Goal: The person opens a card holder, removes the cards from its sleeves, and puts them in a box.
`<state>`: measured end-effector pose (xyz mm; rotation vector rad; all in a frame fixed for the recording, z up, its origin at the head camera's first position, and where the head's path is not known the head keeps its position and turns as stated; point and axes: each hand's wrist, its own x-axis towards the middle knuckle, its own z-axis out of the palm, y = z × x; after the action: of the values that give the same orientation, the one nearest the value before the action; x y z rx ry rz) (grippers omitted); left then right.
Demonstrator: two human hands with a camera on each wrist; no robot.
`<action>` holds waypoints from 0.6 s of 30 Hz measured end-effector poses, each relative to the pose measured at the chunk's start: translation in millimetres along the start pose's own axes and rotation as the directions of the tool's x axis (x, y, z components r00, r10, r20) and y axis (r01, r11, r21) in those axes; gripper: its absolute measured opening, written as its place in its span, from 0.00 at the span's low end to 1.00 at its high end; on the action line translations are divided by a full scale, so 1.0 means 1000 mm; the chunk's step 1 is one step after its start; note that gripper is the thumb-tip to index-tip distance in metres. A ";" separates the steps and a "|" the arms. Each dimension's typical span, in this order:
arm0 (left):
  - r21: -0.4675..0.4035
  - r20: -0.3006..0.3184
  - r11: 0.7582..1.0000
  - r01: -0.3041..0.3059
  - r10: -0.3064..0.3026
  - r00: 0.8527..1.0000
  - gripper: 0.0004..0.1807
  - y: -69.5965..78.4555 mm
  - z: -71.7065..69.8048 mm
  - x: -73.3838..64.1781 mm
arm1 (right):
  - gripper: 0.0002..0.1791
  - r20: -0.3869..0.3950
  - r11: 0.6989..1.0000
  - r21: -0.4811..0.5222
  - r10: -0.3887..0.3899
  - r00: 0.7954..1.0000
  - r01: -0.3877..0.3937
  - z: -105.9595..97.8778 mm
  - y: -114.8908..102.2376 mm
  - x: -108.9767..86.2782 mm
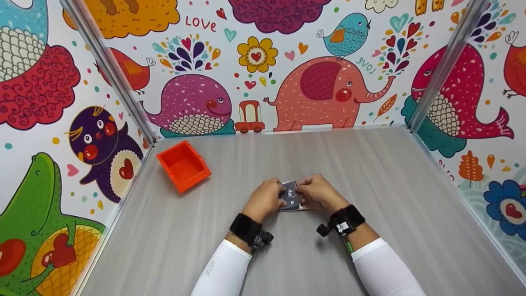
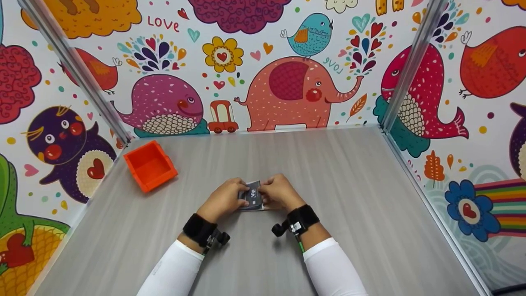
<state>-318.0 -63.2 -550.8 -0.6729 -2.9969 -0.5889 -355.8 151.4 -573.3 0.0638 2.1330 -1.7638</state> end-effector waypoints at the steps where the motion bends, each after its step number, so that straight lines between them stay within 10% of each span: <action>1: -0.001 0.000 1.000 -0.002 0.002 1.000 0.19 0.000 0.000 0.000 | 0.07 -0.002 1.000 -0.008 -0.002 1.000 0.002 0.000 0.000 0.000; 18: 0.010 0.004 1.000 0.005 -0.005 1.000 0.19 0.000 0.001 0.000 | 0.10 -0.013 1.000 -0.013 -0.018 1.000 0.018 -0.003 -0.002 -0.001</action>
<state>-317.9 -62.6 -551.6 -0.6675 -3.0038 -0.5732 -356.3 153.9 -570.3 0.0534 2.1606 -1.7643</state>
